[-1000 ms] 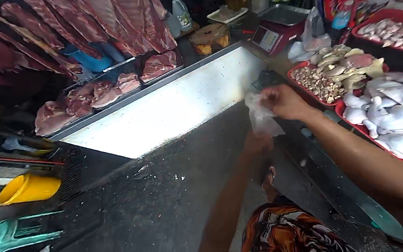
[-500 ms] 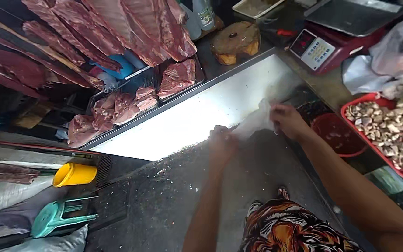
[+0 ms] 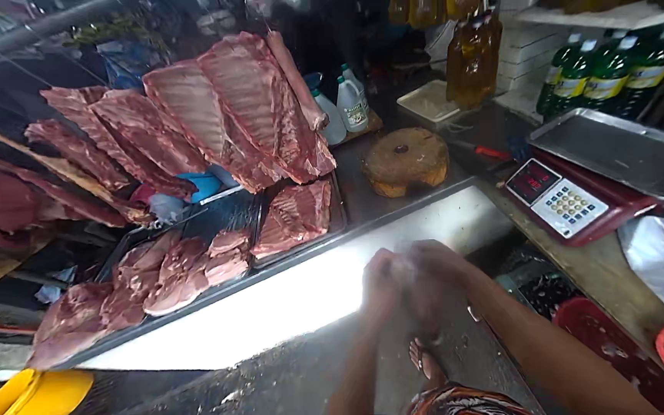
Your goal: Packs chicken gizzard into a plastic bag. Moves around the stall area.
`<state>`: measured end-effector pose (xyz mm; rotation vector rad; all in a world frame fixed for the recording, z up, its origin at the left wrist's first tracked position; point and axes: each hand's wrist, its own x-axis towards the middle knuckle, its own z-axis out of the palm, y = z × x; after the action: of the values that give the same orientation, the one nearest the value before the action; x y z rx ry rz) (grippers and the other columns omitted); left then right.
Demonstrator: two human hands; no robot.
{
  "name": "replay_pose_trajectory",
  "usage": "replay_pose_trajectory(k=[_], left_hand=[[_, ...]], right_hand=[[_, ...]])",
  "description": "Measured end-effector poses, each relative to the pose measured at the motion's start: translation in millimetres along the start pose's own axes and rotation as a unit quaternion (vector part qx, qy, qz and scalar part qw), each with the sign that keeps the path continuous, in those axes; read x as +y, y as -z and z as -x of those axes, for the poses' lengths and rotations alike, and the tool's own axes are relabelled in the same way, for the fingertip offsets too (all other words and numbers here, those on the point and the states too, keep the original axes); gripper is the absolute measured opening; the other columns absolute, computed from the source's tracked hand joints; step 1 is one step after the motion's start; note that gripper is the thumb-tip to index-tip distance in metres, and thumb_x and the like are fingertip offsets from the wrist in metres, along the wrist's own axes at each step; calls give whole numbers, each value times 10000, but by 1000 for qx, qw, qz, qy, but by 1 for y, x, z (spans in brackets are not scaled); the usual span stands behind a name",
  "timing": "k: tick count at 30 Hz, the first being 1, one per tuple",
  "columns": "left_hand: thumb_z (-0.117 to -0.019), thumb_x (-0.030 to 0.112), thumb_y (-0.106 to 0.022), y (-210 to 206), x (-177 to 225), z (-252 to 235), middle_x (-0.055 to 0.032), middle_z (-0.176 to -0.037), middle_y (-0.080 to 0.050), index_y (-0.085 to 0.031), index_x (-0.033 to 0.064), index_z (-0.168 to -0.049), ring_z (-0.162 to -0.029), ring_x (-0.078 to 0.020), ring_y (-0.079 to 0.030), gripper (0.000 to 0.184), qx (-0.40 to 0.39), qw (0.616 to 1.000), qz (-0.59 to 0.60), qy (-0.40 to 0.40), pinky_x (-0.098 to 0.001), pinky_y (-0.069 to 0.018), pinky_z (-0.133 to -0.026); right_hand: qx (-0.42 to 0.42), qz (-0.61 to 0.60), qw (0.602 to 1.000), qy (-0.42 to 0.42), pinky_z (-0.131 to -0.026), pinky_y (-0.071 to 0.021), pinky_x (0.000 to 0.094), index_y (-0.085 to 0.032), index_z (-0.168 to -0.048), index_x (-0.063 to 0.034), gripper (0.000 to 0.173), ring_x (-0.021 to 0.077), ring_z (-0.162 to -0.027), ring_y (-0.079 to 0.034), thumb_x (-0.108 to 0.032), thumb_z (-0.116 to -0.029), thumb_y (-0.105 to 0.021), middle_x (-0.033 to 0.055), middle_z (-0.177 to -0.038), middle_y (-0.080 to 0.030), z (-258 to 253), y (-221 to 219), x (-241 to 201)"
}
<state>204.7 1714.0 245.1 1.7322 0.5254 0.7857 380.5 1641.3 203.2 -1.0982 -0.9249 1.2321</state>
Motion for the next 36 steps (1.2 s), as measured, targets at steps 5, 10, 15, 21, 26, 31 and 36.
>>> replay_pose_trajectory(k=[5, 10, 15, 21, 26, 31, 36], left_hand=[[-986, 84, -567, -4, -52, -84, -144, -1058, -687, -519, -63, -1296, -918, -161, -687, 347, 93, 987, 82, 99, -354, -594, -824], [-1023, 76, -565, -6, -70, -160, -160, -1109, -665, -567, -56, -1273, -967, -176, -671, 282, 102, 978, 101, 153, -355, -581, -857], [-1005, 126, -601, 4, -93, -229, -107, -970, -627, -666, -31, -1008, -845, -159, -628, 170, 92, 979, 48, 176, -334, -557, -771], [-1040, 56, -365, 8, -82, -306, -29, -827, -663, -618, -17, -1091, -748, -108, -647, 268, 146, 933, 241, 222, -306, -573, -736], [-993, 54, -411, 5, -76, -390, -72, -1012, -696, -594, -31, -1150, -910, -147, -689, 255, 59, 962, 204, 174, -355, -588, -867], [-1025, 74, -452, 43, -105, -411, -176, -1407, -576, -506, -28, -1415, -1104, -251, -689, 407, 114, 970, 104, 188, -409, -605, -910], [-1054, 101, -446, 85, -142, -344, -189, -1323, -646, -578, -40, -1341, -1069, -273, -710, 346, 231, 921, 64, 306, -421, -611, -889]], right_hand=[[62, 230, 970, 57, -904, -602, 352, -601, -1365, -14, 457, 184, -1049, -688, -84, -923, -696, 135, -1261, -653, -57, 4, -41], [206, 357, 898, 155, -920, -570, 365, -683, -1264, -40, 424, 203, -1058, -665, -106, -845, -685, 136, -1198, -669, -129, 17, -26], [211, 379, 889, 149, -954, -568, 395, -588, -1366, -20, 518, 253, -1152, -642, -151, -872, -672, 176, -1299, -620, -203, 68, -35], [-12, 219, 975, -30, -1046, -527, 366, -529, -1422, -3, 607, 184, -1181, -647, -376, -971, -689, 156, -1306, -649, -261, 142, -41], [68, 158, 985, -2, -1025, -526, 334, -550, -1385, 28, 477, 148, -1159, -638, -179, -971, -661, 152, -1285, -648, -316, 209, -84], [233, 135, 963, -6, -864, -598, 424, -553, -1370, -2, 380, 231, -980, -688, -90, -1004, -606, 184, -1180, -663, -406, 312, -130], [448, 117, 880, 103, -938, -574, 475, -495, -1375, 29, 495, 282, -1087, -660, -103, -932, -673, 213, -1235, -624, -515, 430, -140]])
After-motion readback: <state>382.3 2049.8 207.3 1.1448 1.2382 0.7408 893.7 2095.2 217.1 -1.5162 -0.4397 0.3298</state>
